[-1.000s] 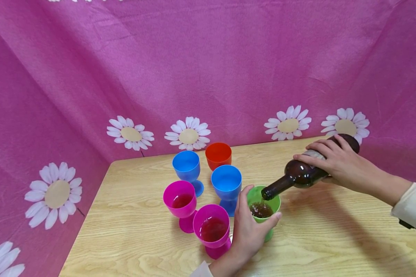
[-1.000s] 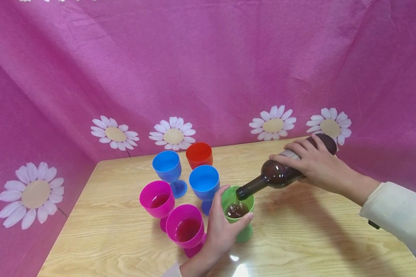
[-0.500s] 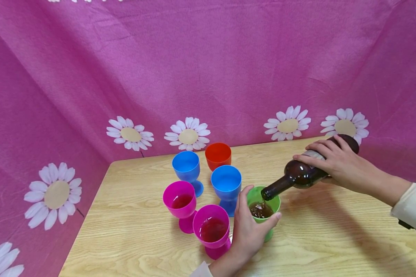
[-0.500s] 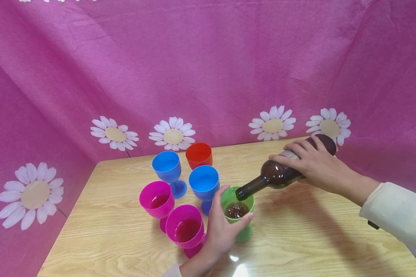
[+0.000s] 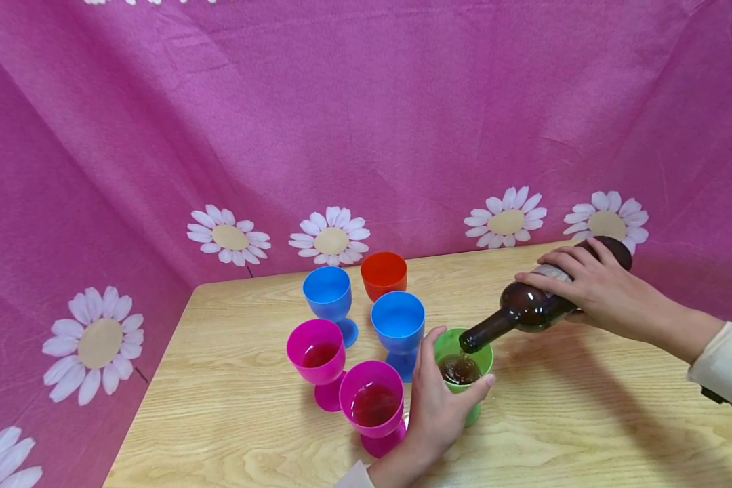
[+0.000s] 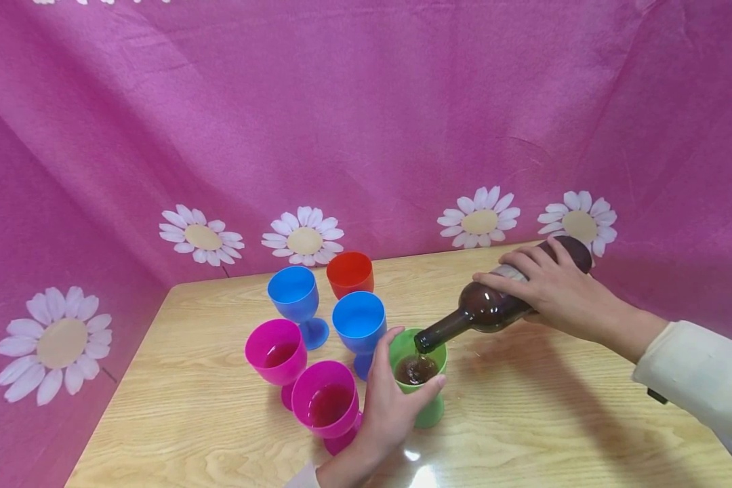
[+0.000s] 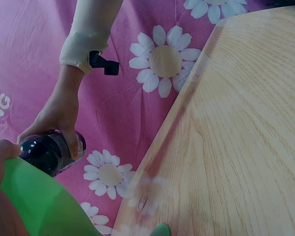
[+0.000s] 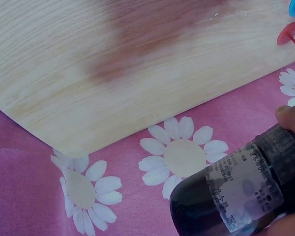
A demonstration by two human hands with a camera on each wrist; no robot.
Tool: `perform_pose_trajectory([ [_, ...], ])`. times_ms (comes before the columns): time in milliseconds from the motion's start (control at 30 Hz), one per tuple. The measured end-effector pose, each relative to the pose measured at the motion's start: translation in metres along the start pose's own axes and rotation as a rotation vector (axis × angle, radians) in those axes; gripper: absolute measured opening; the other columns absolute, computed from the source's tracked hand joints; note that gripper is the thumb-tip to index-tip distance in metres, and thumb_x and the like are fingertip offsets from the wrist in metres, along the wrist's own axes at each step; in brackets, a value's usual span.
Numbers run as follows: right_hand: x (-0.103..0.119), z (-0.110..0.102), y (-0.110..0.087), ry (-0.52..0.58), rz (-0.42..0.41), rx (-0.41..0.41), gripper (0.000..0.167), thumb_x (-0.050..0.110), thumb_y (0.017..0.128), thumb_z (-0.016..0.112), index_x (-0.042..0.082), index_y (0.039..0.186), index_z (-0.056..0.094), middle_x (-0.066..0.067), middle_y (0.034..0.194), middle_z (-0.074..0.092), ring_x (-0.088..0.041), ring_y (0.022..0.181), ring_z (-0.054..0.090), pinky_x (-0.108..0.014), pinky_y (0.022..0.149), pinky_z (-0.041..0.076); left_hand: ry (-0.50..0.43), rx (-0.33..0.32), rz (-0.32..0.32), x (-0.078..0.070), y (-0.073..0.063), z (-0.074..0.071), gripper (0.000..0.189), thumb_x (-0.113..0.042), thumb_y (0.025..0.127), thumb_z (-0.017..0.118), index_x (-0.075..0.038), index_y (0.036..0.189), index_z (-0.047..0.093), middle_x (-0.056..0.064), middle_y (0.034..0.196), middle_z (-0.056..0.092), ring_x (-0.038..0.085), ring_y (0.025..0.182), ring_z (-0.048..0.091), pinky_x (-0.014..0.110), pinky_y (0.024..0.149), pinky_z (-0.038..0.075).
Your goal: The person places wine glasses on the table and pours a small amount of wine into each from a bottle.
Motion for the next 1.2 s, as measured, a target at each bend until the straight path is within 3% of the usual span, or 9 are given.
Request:
perform_pose_trajectory([
  [400,-0.0002,-0.0009,0.0007,-0.004,-0.002,-0.006,0.107,0.026,0.050,0.099,0.034,0.146,0.053,-0.014,0.126,0.060,-0.040,0.114,0.055,-0.074,0.095,0.037,0.009,-0.003,0.014,0.0000,0.0001,0.0004,0.082,-0.028,0.079,0.090,-0.030,0.145,0.043,-0.010,0.133,0.054,0.012,0.125,0.052,0.044,0.106,0.046],
  [667,-0.0001,0.0008,-0.0002,0.011,0.017,0.029,0.100,0.030,0.057,0.094,0.033,0.148,0.053,-0.014,0.127,0.059,-0.039,0.117,0.053,-0.074,0.097,0.036,-0.004,-0.001,0.023,-0.0011,-0.0001,0.0005,0.082,-0.027,0.078,0.091,-0.028,0.145,0.043,-0.010,0.133,0.054,0.012,0.125,0.052,0.043,0.106,0.046],
  [933,0.0013,0.0040,-0.0042,0.030,0.047,0.030,0.110,0.031,0.051,0.098,0.032,0.150,0.051,-0.013,0.125,0.060,-0.039,0.114,0.055,-0.075,0.096,0.037,0.003,-0.002,0.008,0.0003,0.0003,0.0007,0.081,-0.027,0.079,0.090,-0.030,0.145,0.042,-0.013,0.132,0.053,0.010,0.125,0.051,0.043,0.106,0.046],
  [1200,0.0015,0.0083,-0.0085,0.059,0.078,0.024,0.100,0.038,0.058,0.088,0.032,0.150,0.051,-0.013,0.126,0.059,-0.037,0.113,0.056,-0.072,0.095,0.038,-0.005,0.000,0.010,-0.0002,-0.0004,0.0006,0.081,-0.026,0.079,0.091,-0.030,0.145,0.043,-0.014,0.131,0.053,0.010,0.125,0.051,0.041,0.106,0.047],
])
Point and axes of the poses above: each hand's wrist, its own y-axis towards the middle knuckle, its own z-axis out of the palm, x = y × z, the point moved 8 cm from there along y, towards the middle knuckle
